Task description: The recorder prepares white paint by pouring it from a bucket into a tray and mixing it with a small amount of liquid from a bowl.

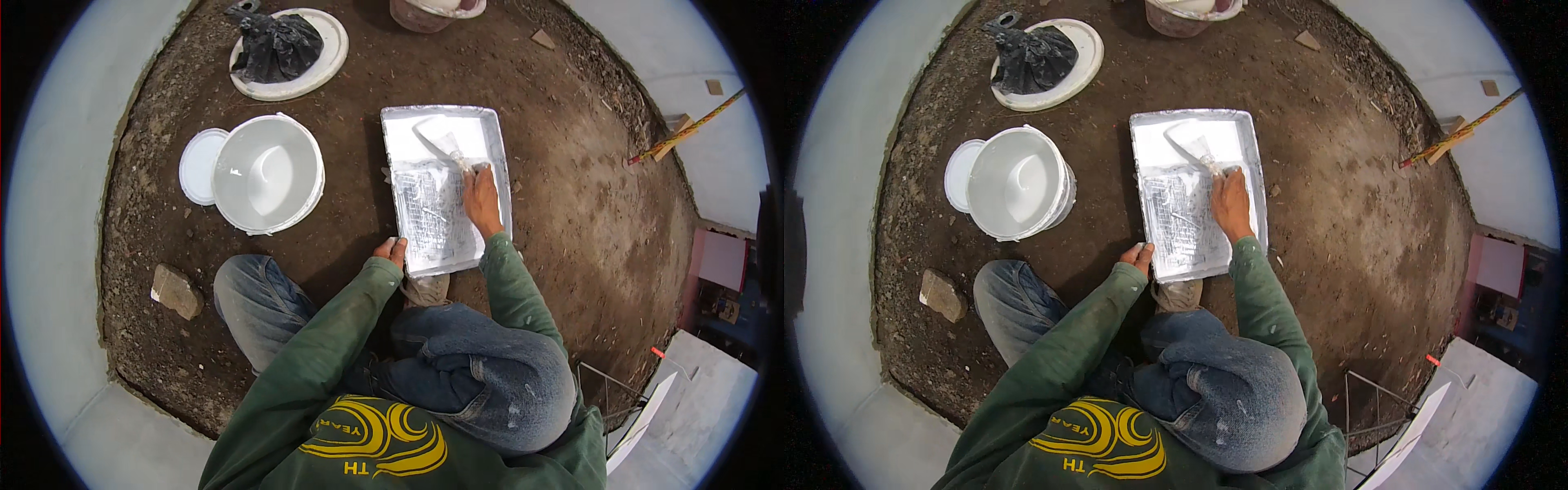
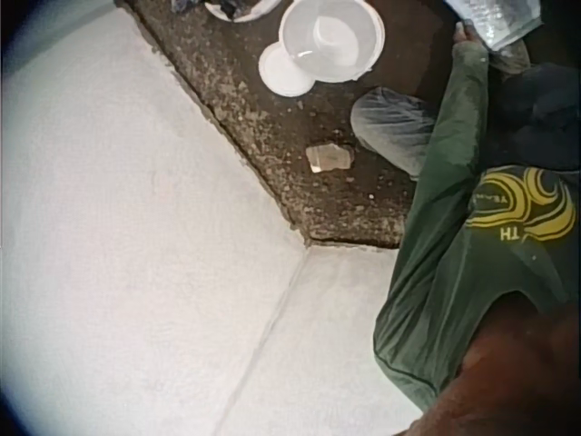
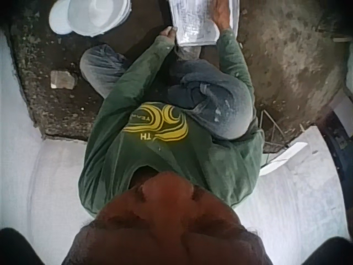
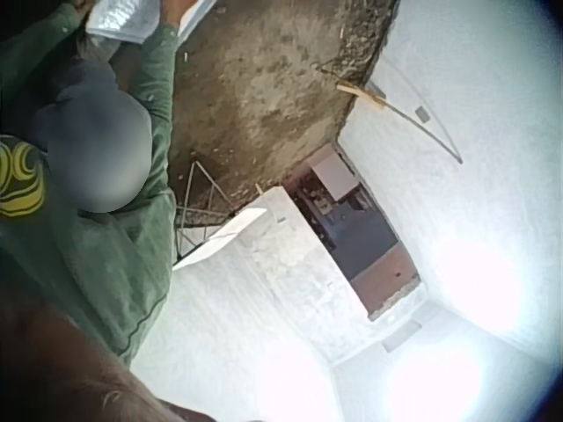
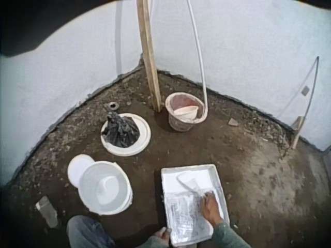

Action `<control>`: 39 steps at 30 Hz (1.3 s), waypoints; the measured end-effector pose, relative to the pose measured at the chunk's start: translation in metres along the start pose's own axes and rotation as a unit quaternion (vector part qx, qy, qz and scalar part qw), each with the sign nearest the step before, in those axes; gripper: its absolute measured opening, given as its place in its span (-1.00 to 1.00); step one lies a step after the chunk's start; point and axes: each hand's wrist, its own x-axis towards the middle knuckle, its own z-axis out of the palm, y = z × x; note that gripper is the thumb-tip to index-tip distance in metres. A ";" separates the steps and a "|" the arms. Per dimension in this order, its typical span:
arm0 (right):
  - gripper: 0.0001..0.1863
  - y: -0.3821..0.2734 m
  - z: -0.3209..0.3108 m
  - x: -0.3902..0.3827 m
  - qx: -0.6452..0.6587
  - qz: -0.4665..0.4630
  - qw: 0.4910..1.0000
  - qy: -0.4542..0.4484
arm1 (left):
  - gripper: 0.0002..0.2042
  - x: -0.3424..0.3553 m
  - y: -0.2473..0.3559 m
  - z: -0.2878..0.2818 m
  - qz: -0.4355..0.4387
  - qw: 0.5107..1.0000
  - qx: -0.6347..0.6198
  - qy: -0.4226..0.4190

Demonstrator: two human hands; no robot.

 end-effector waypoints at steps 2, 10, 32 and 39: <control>-0.69 0.001 -0.011 -0.010 0.031 0.034 0.999 -0.008 | -0.50 -0.007 0.013 -0.002 0.009 0.998 0.049 -0.040; -0.74 -0.028 -0.042 -0.022 0.041 0.023 0.999 0.016 | -0.54 0.021 -0.052 -0.006 -0.023 0.998 -0.004 -0.060; -0.70 -0.051 -0.126 -0.020 -0.177 -0.090 0.975 0.104 | -0.51 0.009 -0.025 -0.062 -0.141 0.974 -0.129 -0.120; -0.65 -0.059 -0.150 -0.014 -0.239 -0.107 0.959 0.106 | -0.50 0.010 -0.026 -0.062 -0.148 0.974 -0.131 -0.115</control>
